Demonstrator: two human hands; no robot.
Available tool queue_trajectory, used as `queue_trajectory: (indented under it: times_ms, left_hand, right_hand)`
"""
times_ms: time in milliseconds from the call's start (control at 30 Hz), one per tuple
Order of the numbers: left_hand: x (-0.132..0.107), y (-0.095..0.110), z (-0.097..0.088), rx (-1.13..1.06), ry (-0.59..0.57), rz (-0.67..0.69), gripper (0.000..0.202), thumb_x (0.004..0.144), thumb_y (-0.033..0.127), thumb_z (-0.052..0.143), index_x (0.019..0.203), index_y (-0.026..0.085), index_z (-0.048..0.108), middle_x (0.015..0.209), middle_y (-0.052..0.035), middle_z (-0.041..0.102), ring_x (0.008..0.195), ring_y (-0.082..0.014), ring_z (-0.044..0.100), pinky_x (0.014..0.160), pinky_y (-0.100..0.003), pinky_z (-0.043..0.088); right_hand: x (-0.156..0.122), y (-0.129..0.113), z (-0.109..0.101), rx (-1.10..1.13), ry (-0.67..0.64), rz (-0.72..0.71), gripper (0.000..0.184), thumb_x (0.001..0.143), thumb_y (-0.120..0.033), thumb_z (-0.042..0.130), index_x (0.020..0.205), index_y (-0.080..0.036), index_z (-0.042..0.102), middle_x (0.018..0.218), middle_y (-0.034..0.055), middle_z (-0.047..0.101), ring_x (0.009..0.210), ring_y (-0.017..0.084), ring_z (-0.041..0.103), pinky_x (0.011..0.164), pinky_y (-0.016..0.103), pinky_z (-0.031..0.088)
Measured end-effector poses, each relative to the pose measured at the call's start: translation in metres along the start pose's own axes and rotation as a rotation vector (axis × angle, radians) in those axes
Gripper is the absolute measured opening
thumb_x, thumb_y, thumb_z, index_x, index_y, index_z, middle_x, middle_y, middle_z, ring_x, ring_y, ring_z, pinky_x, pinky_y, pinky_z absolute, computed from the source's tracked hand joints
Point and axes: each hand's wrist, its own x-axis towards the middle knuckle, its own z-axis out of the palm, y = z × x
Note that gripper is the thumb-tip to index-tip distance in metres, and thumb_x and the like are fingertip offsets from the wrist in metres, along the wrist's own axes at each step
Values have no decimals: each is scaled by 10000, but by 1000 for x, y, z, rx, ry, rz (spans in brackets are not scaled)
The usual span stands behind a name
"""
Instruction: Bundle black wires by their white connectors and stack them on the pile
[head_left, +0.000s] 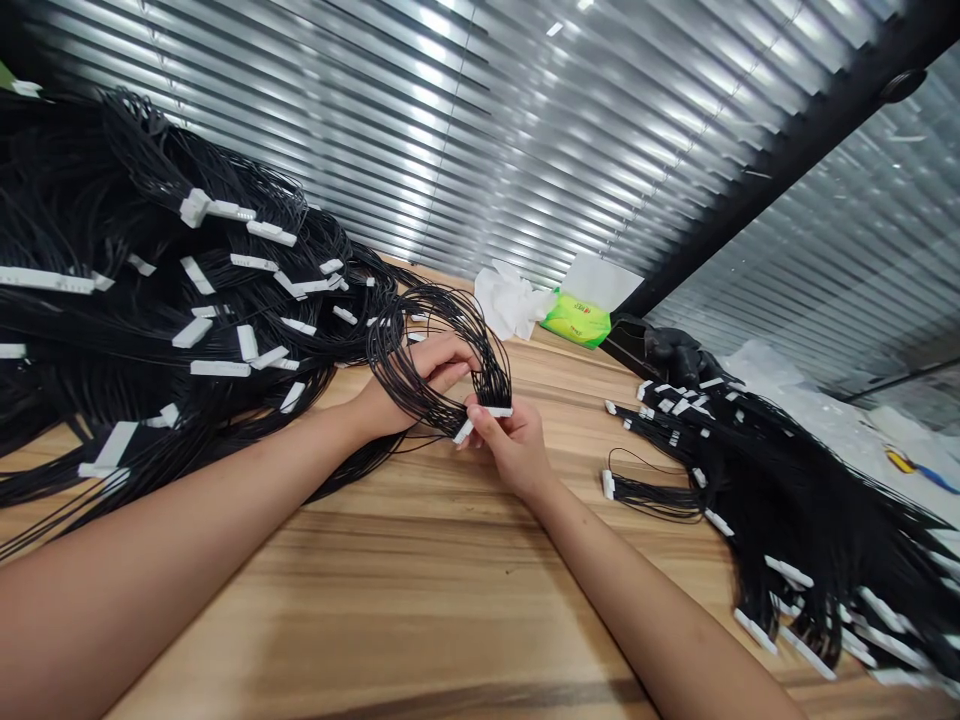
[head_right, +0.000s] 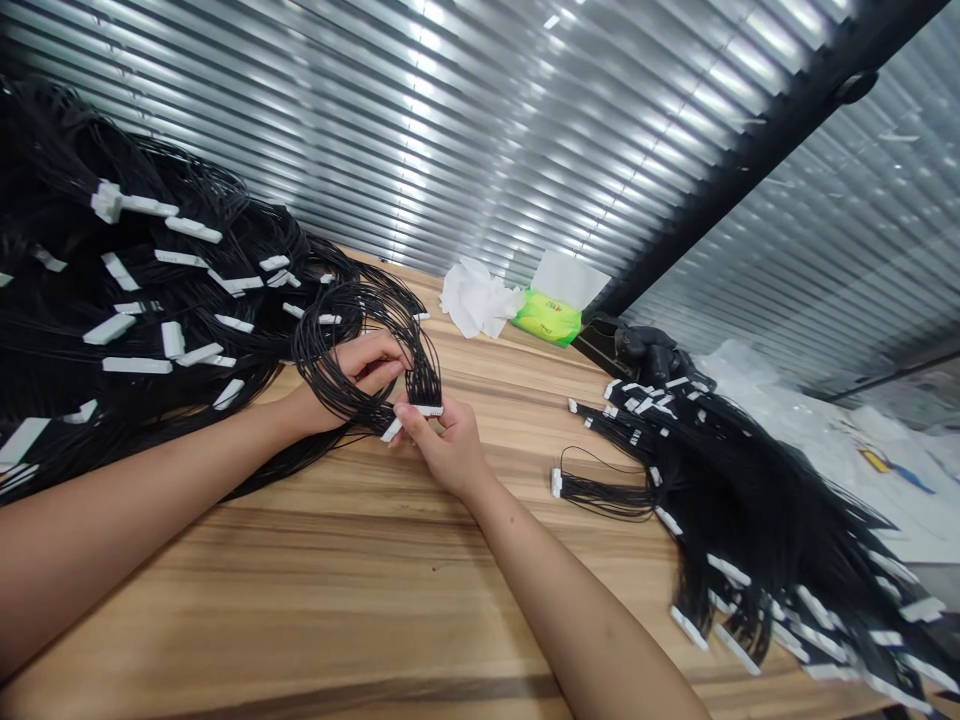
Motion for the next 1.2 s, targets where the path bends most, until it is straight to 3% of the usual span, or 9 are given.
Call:
queue_trajectory:
  times_ms: [200,467,567,700,833,933,1033,1200]
  left_hand:
    - [0,3,-2,28,-8,51,148,928,265,441,908,196,571,885,-33,633,833,-150,571,772,-280,439]
    - [0,2,0,24,43,-64,169,914,283,449,883,184,582,856,-25,648,798,-149,587,740,-269,455]
    - [0,-2,0,40,102,-146,205,905,319,471,922,193,632,914,-33,674,866,-168,606,801,-289,459]
    - [0,-6,-1,158,217,-244,229,884,296,509,1025,215,671,1082,-42,669,937,-179,610,842,-306,450]
    - [1,-2,-3,314,187,-180,196,860,320,565,992,254,694,1129,-18,669,1036,-206,578,931,-355,394]
    - [1,3,-3,367,102,-115,182,856,372,578,912,254,705,1033,-13,705,1015,-215,585,909,-355,380]
    - [1,7,-2,375,45,-93,243,899,385,506,915,236,697,907,-15,721,880,-189,612,808,-323,400]
    - [0,5,-1,286,70,-42,251,893,383,517,852,225,709,901,-24,723,872,-181,611,820,-318,418]
  right_hand:
    - [0,-1,0,23,-19,-19,191,817,-385,622,805,-196,647,577,-11,645,501,122,572,522,250,450]
    - [1,1,1,-5,26,7,243,803,-431,623,828,-191,653,556,-12,637,482,124,545,498,249,413]
    - [7,-1,1,17,118,29,275,782,-457,631,767,-182,631,539,-12,620,455,111,496,471,243,381]
    - [19,1,-4,55,376,18,345,778,-482,616,623,-183,543,539,-7,597,445,85,427,485,238,361]
    - [24,6,-9,46,511,24,346,772,-500,605,650,-186,528,593,-3,614,452,80,405,482,238,335]
    - [23,6,-8,34,498,13,338,761,-497,619,670,-187,521,598,-5,616,459,83,403,489,240,336]
    - [20,3,-5,35,478,-9,327,768,-490,619,699,-187,517,590,-7,610,462,86,401,485,238,335]
    - [18,1,-1,7,465,-34,315,792,-490,595,769,-181,537,606,-2,617,500,102,450,515,241,375]
